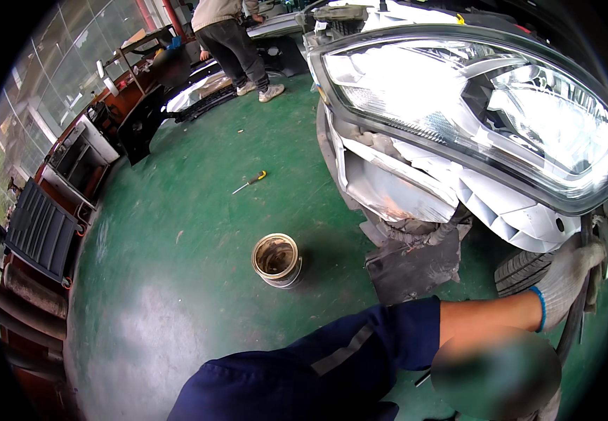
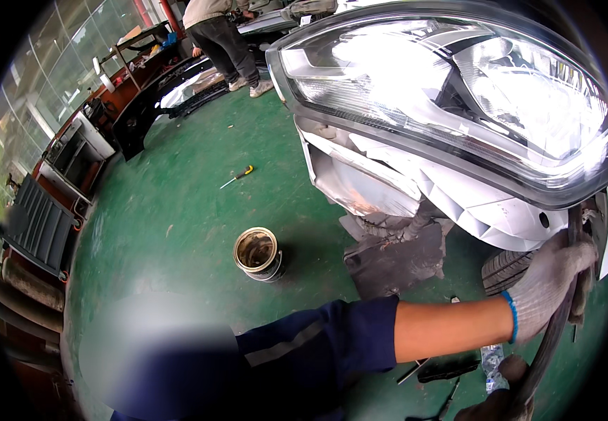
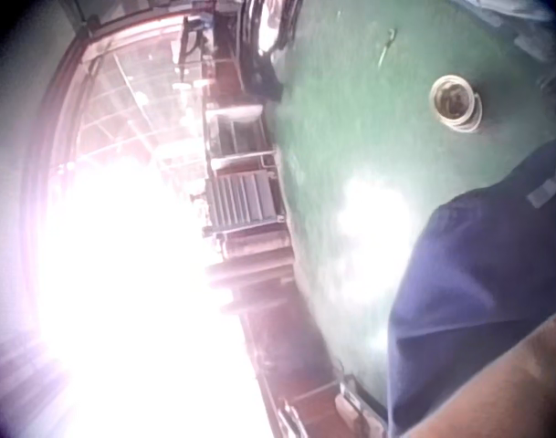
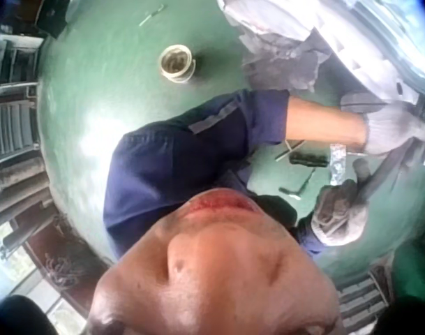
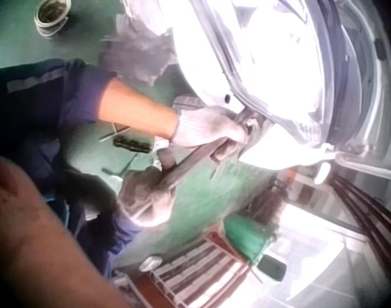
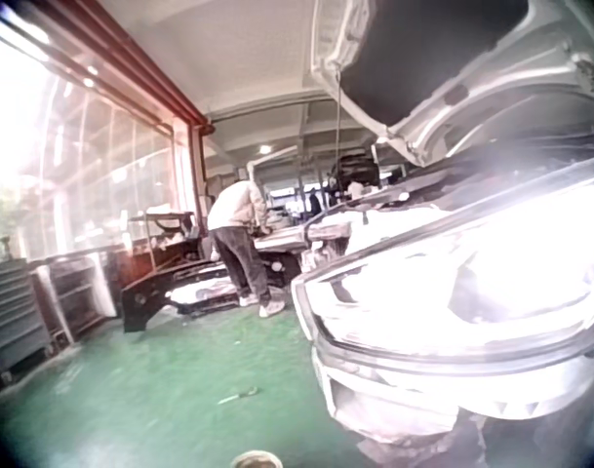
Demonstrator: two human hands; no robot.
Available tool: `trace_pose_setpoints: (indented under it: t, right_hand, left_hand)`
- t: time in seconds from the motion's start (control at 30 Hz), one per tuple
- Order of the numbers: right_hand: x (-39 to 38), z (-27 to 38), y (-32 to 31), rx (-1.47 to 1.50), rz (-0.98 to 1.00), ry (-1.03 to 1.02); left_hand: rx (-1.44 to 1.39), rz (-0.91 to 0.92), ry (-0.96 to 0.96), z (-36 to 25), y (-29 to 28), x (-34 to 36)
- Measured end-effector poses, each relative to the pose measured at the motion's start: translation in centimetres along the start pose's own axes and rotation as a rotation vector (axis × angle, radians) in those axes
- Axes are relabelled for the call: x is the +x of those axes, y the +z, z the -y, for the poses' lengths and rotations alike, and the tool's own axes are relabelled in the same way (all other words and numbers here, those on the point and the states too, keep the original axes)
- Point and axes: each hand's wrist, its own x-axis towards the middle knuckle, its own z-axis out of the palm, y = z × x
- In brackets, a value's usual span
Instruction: The person removes the front bumper cover from a white car, detaches the headlight assembly, and then reinstalls the bumper cover. They use a screwdriver and a socket wrench to loosen and tighten fasteners while working in a garage.
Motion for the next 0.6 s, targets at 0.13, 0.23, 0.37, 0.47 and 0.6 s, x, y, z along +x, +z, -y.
trace_pose_setpoints:
  t: [0.13,0.23,0.37,0.47,0.6]
  right_hand:
    - [0.3,-0.1,0.2,-0.023,0.022,0.01]
    - [0.2,-0.2,0.0,-0.02,0.04,0.003]
    - [0.2,-0.5,-0.6,-0.048,0.035,-0.023]
    - [0.3,-0.8,-0.9,-0.051,0.047,-0.03]
    - [0.5,-1.1,-1.1,-0.044,0.067,-0.029]
  left_hand:
    - [-0.031,-0.016,0.065,-0.8,0.5,0.7]
    - [-0.048,-0.01,0.093,-1.4,0.6,0.8]
    - [-0.102,-0.033,0.077,-1.6,0.6,0.8]
    - [-0.128,-0.034,0.08,-1.5,0.3,0.9]
    - [-0.095,0.032,0.116,-1.4,-0.1,1.2]
